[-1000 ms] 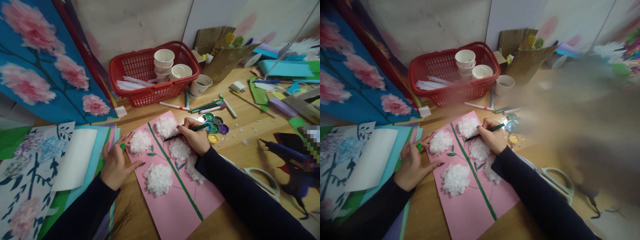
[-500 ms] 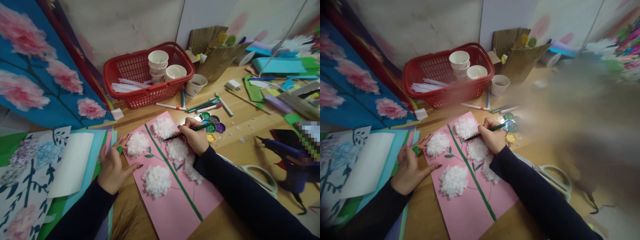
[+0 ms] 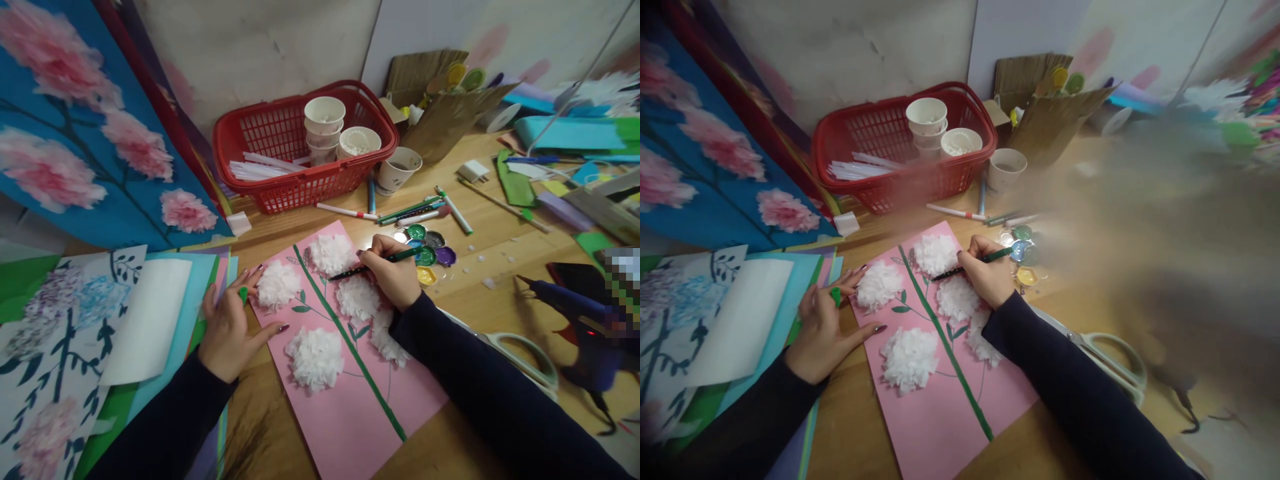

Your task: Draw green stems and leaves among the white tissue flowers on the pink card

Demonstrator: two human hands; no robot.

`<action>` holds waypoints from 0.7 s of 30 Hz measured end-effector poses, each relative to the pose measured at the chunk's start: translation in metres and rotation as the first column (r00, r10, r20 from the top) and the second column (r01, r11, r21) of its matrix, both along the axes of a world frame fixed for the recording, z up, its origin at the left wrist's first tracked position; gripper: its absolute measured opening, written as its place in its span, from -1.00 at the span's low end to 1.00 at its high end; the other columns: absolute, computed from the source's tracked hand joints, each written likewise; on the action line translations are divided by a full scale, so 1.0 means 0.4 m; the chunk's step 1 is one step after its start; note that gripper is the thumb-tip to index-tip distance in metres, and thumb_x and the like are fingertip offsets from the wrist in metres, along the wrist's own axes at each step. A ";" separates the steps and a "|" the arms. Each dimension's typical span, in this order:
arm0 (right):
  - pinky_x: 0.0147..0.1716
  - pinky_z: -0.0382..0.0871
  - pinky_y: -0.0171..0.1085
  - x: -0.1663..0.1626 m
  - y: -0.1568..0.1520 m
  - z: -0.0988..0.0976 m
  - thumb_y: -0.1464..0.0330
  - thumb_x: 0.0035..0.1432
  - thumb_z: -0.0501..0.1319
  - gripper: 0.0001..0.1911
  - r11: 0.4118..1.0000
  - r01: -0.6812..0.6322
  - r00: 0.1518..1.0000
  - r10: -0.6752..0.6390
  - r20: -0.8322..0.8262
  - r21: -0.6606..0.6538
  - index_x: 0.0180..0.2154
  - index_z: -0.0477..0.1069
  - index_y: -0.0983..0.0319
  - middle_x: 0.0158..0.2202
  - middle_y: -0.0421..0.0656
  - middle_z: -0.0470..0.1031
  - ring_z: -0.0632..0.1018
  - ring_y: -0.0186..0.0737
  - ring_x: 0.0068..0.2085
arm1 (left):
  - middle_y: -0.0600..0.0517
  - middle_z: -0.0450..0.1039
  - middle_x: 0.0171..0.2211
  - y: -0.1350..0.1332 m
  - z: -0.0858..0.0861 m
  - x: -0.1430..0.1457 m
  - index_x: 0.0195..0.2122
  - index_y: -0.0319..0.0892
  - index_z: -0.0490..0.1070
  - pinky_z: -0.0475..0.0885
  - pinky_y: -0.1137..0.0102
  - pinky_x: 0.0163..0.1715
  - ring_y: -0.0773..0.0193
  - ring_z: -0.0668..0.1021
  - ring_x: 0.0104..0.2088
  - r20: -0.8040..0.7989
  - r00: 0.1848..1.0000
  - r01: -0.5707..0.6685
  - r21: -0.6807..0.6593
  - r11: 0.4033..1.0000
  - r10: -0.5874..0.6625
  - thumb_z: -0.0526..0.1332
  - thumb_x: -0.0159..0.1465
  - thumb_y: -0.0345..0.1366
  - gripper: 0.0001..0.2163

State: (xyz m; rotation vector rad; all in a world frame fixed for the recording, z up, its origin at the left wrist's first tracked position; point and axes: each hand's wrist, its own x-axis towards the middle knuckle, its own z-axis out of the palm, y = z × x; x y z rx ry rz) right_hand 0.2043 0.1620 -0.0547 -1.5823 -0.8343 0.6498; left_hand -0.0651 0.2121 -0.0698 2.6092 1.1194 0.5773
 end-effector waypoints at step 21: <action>-0.65 -0.03 -0.34 -0.001 -0.002 0.001 0.42 -0.12 0.22 -0.68 0.999 -0.039 0.999 0.039 -0.018 -0.003 -0.69 0.08 0.16 -0.78 -0.36 0.14 0.15 -0.44 -0.69 | -0.32 0.37 0.12 0.000 -0.001 0.000 -0.10 -0.10 0.07 0.01 -0.24 0.19 -0.19 0.39 0.18 -0.008 1.000 -0.013 -0.003 1.000 0.013 0.41 0.10 -0.11 -0.47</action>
